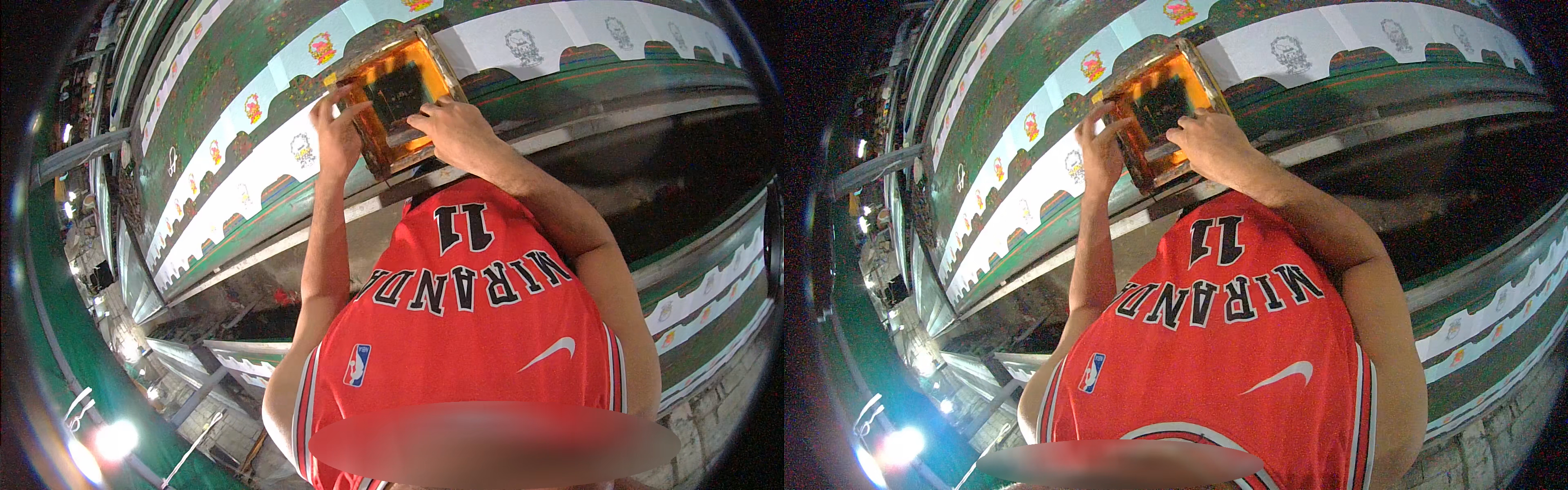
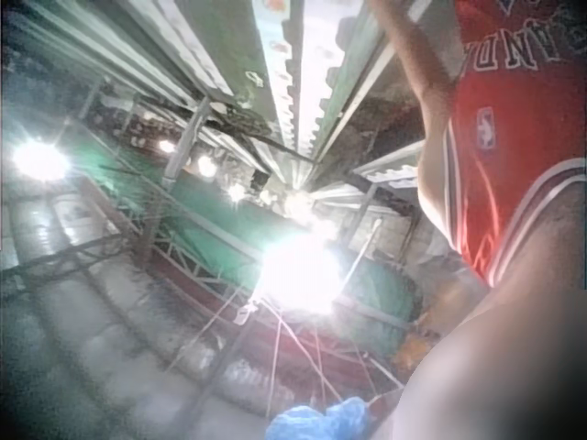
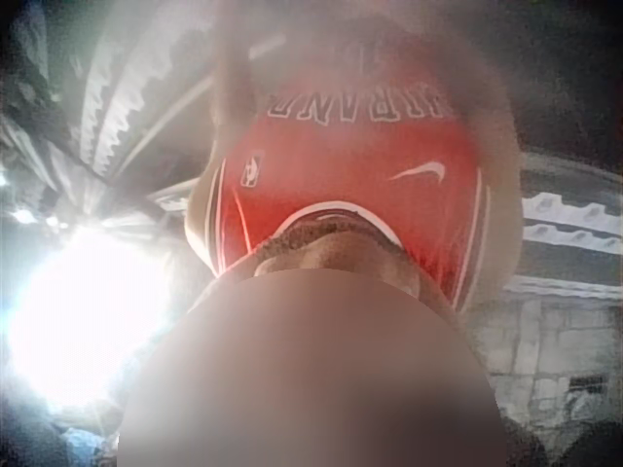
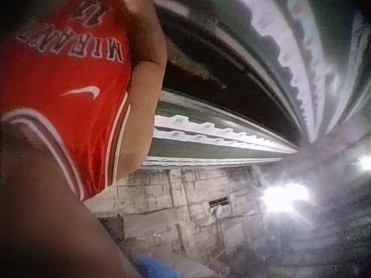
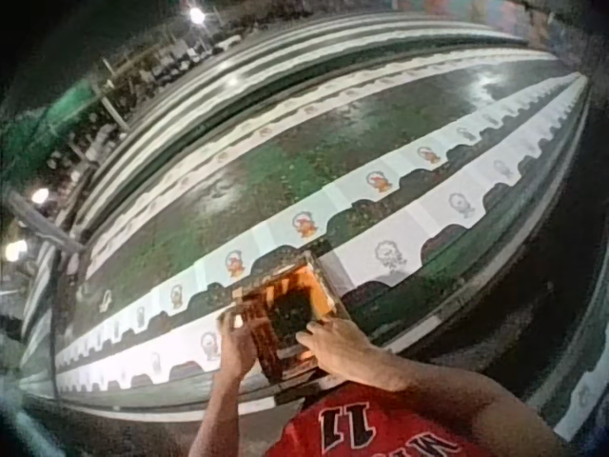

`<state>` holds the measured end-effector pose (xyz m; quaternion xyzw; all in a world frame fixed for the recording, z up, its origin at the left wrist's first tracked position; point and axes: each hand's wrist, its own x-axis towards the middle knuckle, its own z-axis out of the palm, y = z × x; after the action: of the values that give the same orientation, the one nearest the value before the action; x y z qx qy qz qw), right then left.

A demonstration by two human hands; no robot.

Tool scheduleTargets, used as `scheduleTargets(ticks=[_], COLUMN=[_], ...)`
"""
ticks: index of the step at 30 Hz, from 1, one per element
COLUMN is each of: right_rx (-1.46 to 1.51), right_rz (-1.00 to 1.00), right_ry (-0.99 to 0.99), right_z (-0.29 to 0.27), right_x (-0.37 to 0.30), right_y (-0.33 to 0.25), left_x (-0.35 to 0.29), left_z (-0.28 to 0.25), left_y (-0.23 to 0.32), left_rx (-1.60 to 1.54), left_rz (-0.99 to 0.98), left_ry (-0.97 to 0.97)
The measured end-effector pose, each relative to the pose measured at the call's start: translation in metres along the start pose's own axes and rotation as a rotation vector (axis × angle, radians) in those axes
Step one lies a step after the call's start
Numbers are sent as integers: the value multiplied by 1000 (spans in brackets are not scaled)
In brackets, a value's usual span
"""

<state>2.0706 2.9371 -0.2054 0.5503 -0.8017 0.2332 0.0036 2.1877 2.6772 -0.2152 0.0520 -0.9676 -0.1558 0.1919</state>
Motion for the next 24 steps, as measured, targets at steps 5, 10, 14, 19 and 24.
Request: scheduleTargets(ticks=[5,10,14,19,24], right_rx=[-2,-17,13,121,136], right_rz=[10,7,-61,17,23], right_ry=[-34,-84,-77,-378,-209], right_z=[1,5,-2,-24,-5], right_x=[-1,2,8,26,79], right_y=[1,-3,-4,19,40], left_x=[-71,-117,-122,-114,-104], left_z=[-22,-29,-28,-24,-14], left_y=[3,20,34,39,36], left_rx=[-5,271,248,63,-50], left_rz=[-283,-329,-318,-382,-494], left_ry=[157,-97,-155,-8,90])
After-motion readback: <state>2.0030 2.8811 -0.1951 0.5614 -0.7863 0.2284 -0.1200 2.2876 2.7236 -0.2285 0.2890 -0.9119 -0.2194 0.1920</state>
